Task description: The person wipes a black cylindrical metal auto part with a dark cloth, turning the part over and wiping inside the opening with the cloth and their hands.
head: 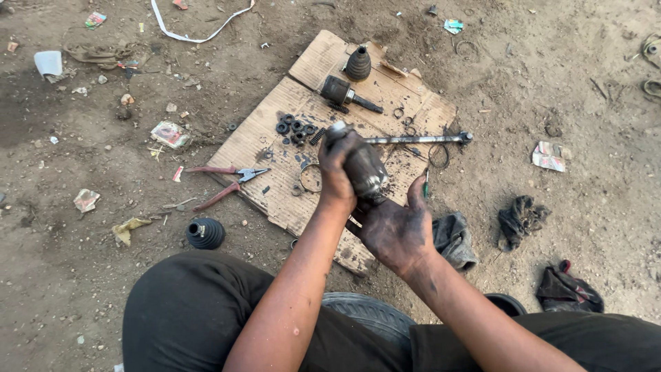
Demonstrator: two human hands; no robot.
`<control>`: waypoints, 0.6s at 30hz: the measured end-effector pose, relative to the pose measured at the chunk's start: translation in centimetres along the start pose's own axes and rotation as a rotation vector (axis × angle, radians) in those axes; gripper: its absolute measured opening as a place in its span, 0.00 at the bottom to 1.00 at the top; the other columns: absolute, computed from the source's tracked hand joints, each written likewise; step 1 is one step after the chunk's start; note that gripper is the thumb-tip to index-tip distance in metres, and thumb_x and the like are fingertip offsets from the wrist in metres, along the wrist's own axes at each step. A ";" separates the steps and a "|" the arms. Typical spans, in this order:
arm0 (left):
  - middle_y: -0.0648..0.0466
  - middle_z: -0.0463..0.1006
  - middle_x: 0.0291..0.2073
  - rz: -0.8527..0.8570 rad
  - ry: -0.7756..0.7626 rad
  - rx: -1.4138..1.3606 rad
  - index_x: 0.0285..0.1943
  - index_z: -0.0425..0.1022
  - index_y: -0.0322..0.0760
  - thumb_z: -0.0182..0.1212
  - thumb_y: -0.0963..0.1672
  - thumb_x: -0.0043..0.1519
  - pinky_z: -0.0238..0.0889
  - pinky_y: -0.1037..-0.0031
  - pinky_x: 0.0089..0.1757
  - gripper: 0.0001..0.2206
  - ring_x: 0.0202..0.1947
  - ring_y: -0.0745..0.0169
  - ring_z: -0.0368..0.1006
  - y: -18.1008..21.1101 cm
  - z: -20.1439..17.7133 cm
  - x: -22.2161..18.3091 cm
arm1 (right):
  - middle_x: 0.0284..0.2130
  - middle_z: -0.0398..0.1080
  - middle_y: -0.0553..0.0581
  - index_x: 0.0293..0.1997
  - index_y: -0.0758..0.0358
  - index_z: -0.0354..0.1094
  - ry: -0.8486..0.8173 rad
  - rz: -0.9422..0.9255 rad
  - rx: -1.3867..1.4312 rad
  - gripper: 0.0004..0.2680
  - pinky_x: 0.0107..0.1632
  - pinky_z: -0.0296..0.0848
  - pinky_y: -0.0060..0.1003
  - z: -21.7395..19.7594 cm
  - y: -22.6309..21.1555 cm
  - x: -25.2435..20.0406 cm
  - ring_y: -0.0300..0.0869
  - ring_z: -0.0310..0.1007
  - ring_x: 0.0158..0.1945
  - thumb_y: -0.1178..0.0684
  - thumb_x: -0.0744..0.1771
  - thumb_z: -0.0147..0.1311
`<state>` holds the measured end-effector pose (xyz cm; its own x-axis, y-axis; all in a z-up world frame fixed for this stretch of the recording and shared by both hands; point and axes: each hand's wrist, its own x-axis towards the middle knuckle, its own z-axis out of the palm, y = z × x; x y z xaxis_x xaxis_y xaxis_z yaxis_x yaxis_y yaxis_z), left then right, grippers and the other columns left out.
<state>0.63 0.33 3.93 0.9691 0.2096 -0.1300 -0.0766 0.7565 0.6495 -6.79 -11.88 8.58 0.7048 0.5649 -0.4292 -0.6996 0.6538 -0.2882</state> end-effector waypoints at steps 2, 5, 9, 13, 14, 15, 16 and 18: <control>0.51 0.75 0.37 -0.078 0.034 -0.084 0.53 0.67 0.40 0.67 0.50 0.52 0.78 0.62 0.39 0.23 0.35 0.56 0.77 0.5 -0.6 0.4 | 0.69 0.53 0.74 0.73 0.80 0.42 0.009 -0.015 0.000 0.49 0.72 0.48 0.49 0.0 0.3 0.2 0.56 0.50 0.72 0.13 0.60 0.26; 0.49 0.76 0.38 -0.125 0.124 -0.231 0.53 0.68 0.40 0.66 0.50 0.54 0.78 0.63 0.41 0.22 0.36 0.56 0.78 1.0 -1.6 0.9 | 0.70 0.53 0.72 0.73 0.79 0.43 -0.017 -0.066 -0.047 0.47 0.74 0.43 0.51 -0.2 0.7 0.6 0.56 0.48 0.75 0.14 0.61 0.26; 0.50 0.76 0.38 -0.110 0.133 -0.383 0.50 0.68 0.40 0.63 0.52 0.57 0.77 0.63 0.41 0.19 0.38 0.56 0.78 1.2 -2.2 1.5 | 0.72 0.53 0.69 0.72 0.75 0.47 -0.024 -0.108 -0.160 0.44 0.75 0.40 0.54 -0.5 0.6 1.2 0.56 0.46 0.76 0.16 0.62 0.26; 0.52 0.76 0.37 -0.152 0.214 -0.376 0.47 0.68 0.44 0.60 0.53 0.58 0.76 0.62 0.41 0.16 0.39 0.57 0.77 1.5 -2.4 1.5 | 0.73 0.55 0.70 0.58 0.69 0.60 0.046 -0.189 -0.214 0.37 0.76 0.39 0.59 -0.7 -0.1 1.3 0.60 0.45 0.77 0.17 0.65 0.27; 0.51 0.75 0.36 -0.169 0.221 -0.367 0.47 0.69 0.43 0.59 0.53 0.58 0.76 0.62 0.41 0.16 0.38 0.57 0.77 1.7 -2.5 1.4 | 0.73 0.56 0.69 0.53 0.68 0.61 0.030 -0.216 -0.223 0.35 0.75 0.38 0.61 -0.7 -0.4 1.2 0.61 0.45 0.77 0.18 0.66 0.28; 0.51 0.75 0.36 -0.186 0.229 -0.357 0.47 0.70 0.43 0.58 0.54 0.58 0.76 0.62 0.41 0.17 0.38 0.57 0.76 1.9 -2.6 1.3 | 0.73 0.58 0.69 0.48 0.66 0.61 0.015 -0.243 -0.232 0.33 0.75 0.38 0.62 -0.7 -0.8 1.0 0.63 0.45 0.78 0.18 0.67 0.28; 0.52 0.74 0.36 -0.164 0.203 -0.371 0.46 0.68 0.44 0.59 0.54 0.59 0.76 0.62 0.40 0.16 0.37 0.58 0.76 2.1 -2.6 1.1 | 0.73 0.60 0.68 0.43 0.65 0.62 -0.003 -0.268 -0.244 0.31 0.75 0.38 0.64 -0.6 -1.4 1.1 0.64 0.45 0.78 0.19 0.68 0.29; 0.53 0.72 0.35 -0.115 0.152 -0.399 0.45 0.66 0.46 0.60 0.53 0.62 0.75 0.63 0.40 0.14 0.37 0.60 0.74 2.4 -2.4 1.3 | 0.70 0.63 0.67 0.42 0.64 0.65 0.106 -0.309 -0.353 0.31 0.74 0.36 0.64 -0.5 -3.1 0.5 0.62 0.48 0.77 0.20 0.66 0.29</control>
<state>1.17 3.90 3.46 0.9336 0.1760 -0.3123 -0.0835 0.9540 0.2878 -4.29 -13.85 8.84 0.8830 0.3048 -0.3568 -0.4692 0.5618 -0.6814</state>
